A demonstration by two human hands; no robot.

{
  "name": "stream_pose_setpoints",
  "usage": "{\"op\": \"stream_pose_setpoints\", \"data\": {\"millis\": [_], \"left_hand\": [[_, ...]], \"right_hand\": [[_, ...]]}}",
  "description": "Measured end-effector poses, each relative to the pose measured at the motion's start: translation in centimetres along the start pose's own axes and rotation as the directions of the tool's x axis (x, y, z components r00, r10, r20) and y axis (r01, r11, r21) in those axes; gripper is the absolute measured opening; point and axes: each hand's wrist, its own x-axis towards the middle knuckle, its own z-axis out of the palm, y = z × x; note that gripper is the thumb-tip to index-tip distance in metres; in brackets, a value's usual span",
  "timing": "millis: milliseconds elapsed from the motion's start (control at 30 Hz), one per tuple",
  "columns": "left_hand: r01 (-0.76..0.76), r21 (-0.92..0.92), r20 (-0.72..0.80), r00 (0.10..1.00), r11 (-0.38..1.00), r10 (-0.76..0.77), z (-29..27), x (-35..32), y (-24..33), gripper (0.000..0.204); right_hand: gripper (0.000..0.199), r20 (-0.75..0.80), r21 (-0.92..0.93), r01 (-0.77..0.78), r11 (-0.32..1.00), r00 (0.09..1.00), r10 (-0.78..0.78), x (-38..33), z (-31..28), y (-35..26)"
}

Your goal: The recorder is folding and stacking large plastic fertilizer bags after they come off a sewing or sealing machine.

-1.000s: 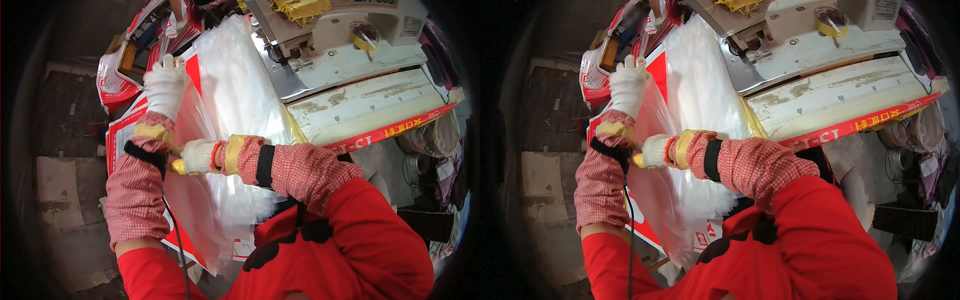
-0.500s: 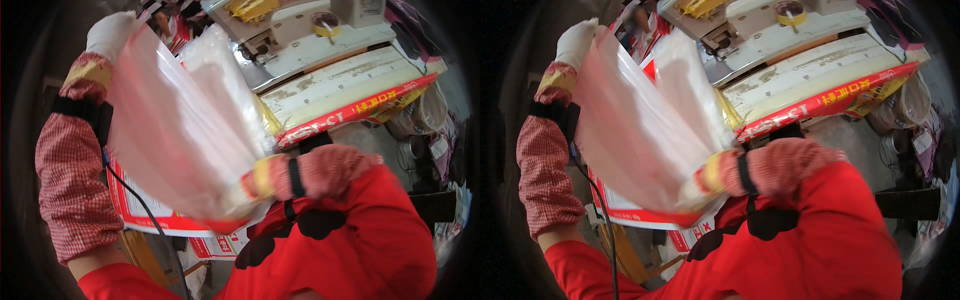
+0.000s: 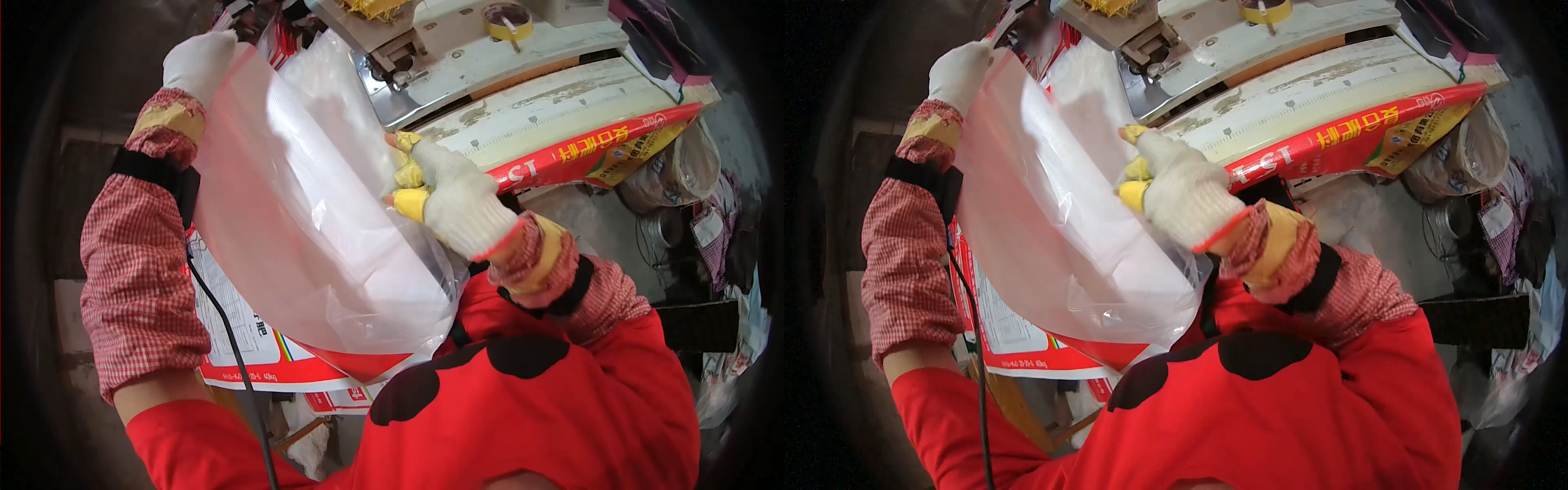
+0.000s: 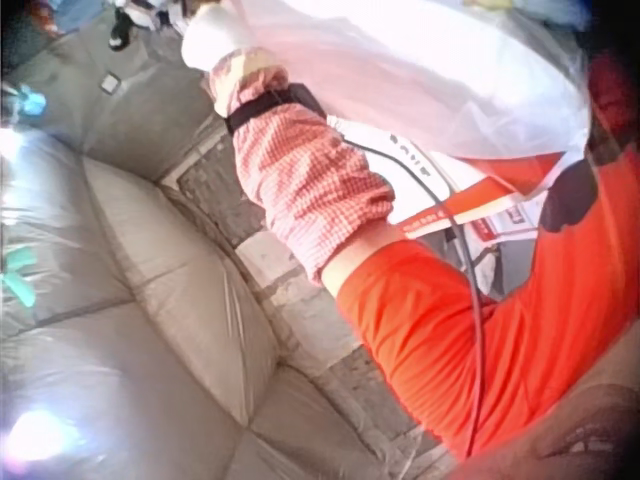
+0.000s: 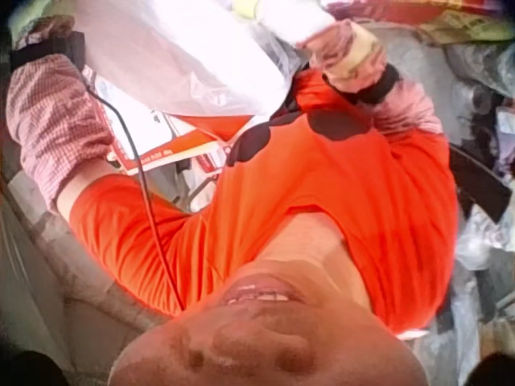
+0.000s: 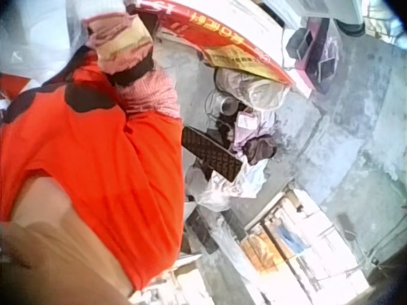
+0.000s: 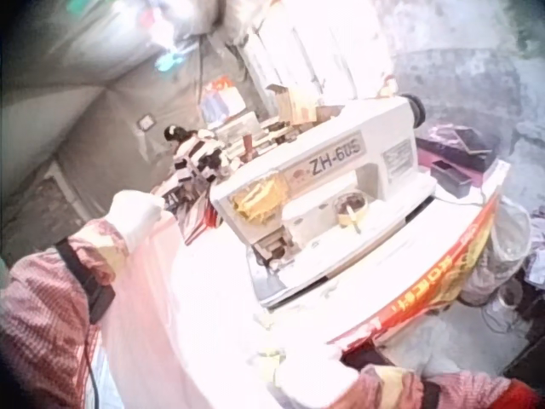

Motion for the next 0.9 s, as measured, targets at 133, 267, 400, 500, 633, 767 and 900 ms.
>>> {"op": "stream_pose_setpoints", "data": {"millis": [133, 267, 400, 500, 633, 767, 900], "left_hand": [[-0.037, -0.029, -0.041, 0.998, 0.999, 0.036, 0.0, 0.2, 1.3, 0.020], [-0.106, -0.076, -0.058, 0.993, 0.991, 0.102, -0.1, 0.5, 0.6, 0.018], [0.265, -0.853, 0.172, 0.956, 0.450, -0.236, 3.9, 3.3, -3.1, 0.017], [0.061, -0.162, 0.100, 0.994, 0.985, -0.045, 7.6, 7.0, -8.2, 0.022], [0.243, -0.445, -0.184, 0.917, 0.862, -0.353, 4.6, 5.4, 10.2, 0.020], [-0.274, -0.540, -0.592, 0.796, 0.796, -0.127, 9.9, 3.8, 17.0, 0.011], [-0.336, -0.466, -0.686, 0.722, 0.819, -0.094, 7.8, 3.0, 18.0, 0.010]], "right_hand": [[0.054, 0.147, 0.154, -0.335, 0.929, 0.938, 0.314, 0.6, 2.2, 0.6], [0.031, 0.268, -0.257, -0.279, 0.925, 0.899, 0.345, 2.7, 2.1, 4.1], [0.036, 0.243, -0.493, -0.007, 0.870, 0.959, 0.145, 2.6, 3.3, 1.2], [0.037, 0.186, -0.362, 0.164, 0.918, 0.977, -0.102, 2.3, 7.3, -0.3], [0.030, 0.133, -0.417, 0.020, 0.909, 0.990, 0.040, 1.7, 4.4, -0.8], [0.025, 0.189, 0.009, -0.085, 0.996, 0.979, 0.081, -4.6, -3.4, 3.3], [0.024, -0.039, 0.163, -0.396, 0.903, 0.912, 0.407, -7.9, -6.1, 9.4]]}}
